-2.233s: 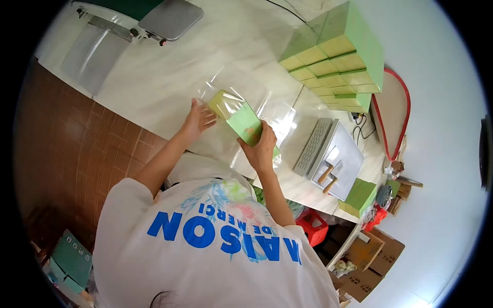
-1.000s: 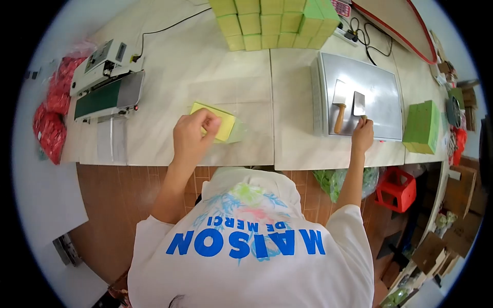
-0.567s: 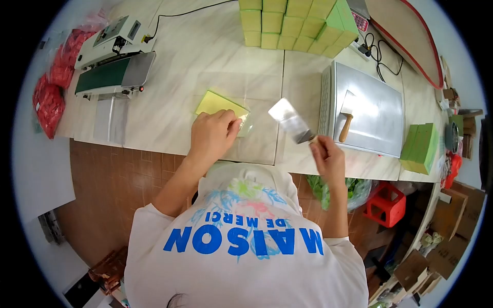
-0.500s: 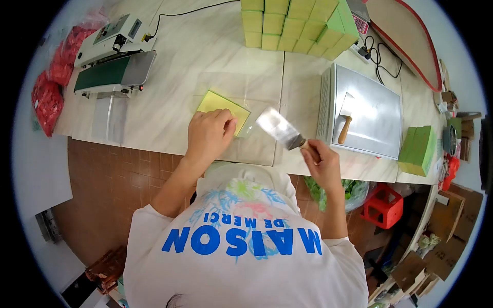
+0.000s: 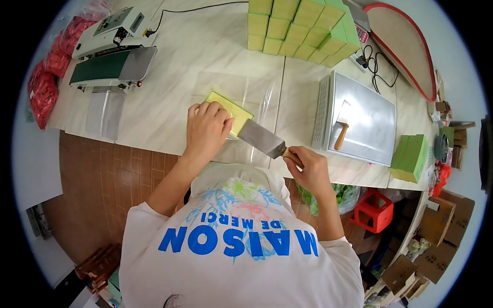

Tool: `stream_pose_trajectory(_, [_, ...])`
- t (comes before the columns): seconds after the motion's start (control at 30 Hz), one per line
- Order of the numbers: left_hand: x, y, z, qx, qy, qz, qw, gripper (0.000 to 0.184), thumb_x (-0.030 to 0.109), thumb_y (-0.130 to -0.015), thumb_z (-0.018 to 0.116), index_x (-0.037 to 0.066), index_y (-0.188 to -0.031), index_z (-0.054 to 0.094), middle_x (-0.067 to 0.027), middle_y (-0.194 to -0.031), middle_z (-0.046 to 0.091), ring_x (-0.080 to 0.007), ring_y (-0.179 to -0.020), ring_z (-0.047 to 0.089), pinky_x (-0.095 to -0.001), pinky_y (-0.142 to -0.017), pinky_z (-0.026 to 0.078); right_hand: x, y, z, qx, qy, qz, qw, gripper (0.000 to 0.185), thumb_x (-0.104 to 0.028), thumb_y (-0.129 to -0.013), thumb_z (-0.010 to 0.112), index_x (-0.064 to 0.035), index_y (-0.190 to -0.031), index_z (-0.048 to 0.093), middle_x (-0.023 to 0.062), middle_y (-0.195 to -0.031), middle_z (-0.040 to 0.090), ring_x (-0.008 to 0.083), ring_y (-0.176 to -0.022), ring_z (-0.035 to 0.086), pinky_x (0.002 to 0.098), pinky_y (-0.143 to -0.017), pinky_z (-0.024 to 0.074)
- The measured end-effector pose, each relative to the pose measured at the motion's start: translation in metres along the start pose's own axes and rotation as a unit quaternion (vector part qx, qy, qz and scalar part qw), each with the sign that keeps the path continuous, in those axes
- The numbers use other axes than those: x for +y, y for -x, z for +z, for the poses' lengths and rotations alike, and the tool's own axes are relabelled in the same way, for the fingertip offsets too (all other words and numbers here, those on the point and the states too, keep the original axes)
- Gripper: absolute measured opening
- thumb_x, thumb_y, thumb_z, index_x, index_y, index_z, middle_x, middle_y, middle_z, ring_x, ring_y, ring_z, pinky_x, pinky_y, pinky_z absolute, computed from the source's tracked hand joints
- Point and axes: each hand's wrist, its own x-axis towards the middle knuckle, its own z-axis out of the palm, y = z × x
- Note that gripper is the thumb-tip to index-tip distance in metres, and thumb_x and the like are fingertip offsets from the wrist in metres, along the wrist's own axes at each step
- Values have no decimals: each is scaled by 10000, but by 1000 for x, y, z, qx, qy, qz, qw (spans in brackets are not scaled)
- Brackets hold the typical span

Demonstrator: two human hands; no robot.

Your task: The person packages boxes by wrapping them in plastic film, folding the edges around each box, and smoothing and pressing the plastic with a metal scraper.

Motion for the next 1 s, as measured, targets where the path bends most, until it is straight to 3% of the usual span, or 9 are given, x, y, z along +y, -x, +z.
stream_pose_trajectory(0.13, [-1, -3, -11, 10, 13, -4, 1000, 157, 211, -820, 702, 81, -813, 614, -39, -951, 591, -244, -979, 536, -415, -905, 385, -5, -6, 6, -6, 5, -2, 1000, 183, -61, -779, 732, -18, -918, 621, 95, -738, 658, 249, -601, 638, 329, -526, 493])
stream_pose_trajectory(0.2, [-10, 0, -18, -28, 92, 81, 992, 189, 228, -784, 734, 84, -844, 627, -48, -998, 596, -262, -1030, 525, -413, -912, 398, -7, -10, 13, 17, 24, -46, 999, 180, -64, -775, 731, -28, -912, 621, 75, -747, 656, 240, -607, 634, 330, -524, 487])
stream_pose_trajectory(0.23, [-12, -2, -24, -28, 91, 81, 992, 189, 228, -784, 734, 84, -844, 627, -48, -998, 596, -262, -1030, 525, -413, -912, 398, -9, -12, 16, 17, 24, -46, 998, 180, -64, -775, 731, -28, -912, 621, 75, -747, 656, 240, -607, 634, 330, -524, 487])
stream_pose_trajectory(0.3, [-16, -7, -36, -182, 77, 131, 972, 196, 212, -757, 746, 84, -855, 636, -41, -1007, 603, -270, -1027, 531, -404, -902, 415, -11, -16, 22, 24, 27, -52, 998, 183, -78, -774, 731, -38, -908, 612, 64, -751, 651, 232, -623, 634, 338, -528, 487])
stream_pose_trajectory(0.6, [-42, -17, -30, -54, 140, 192, 970, 102, 160, -801, 694, 86, -826, 629, -19, -926, 619, -245, -935, 563, -392, -885, 420, -15, -29, 30, 10, 78, -91, 993, 161, -131, -818, 705, -64, -914, 596, 49, -712, 604, 229, -593, 605, 348, -518, 471])
stream_pose_trajectory(1.0, [-42, -27, -11, -42, 117, 178, 976, 140, 201, -832, 671, 89, -812, 589, -23, -891, 599, -240, -933, 554, -394, -910, 391, -12, -19, 29, 9, 54, -84, 995, 193, -139, -814, 719, -61, -953, 610, 53, -715, 622, 230, -591, 615, 343, -510, 471])
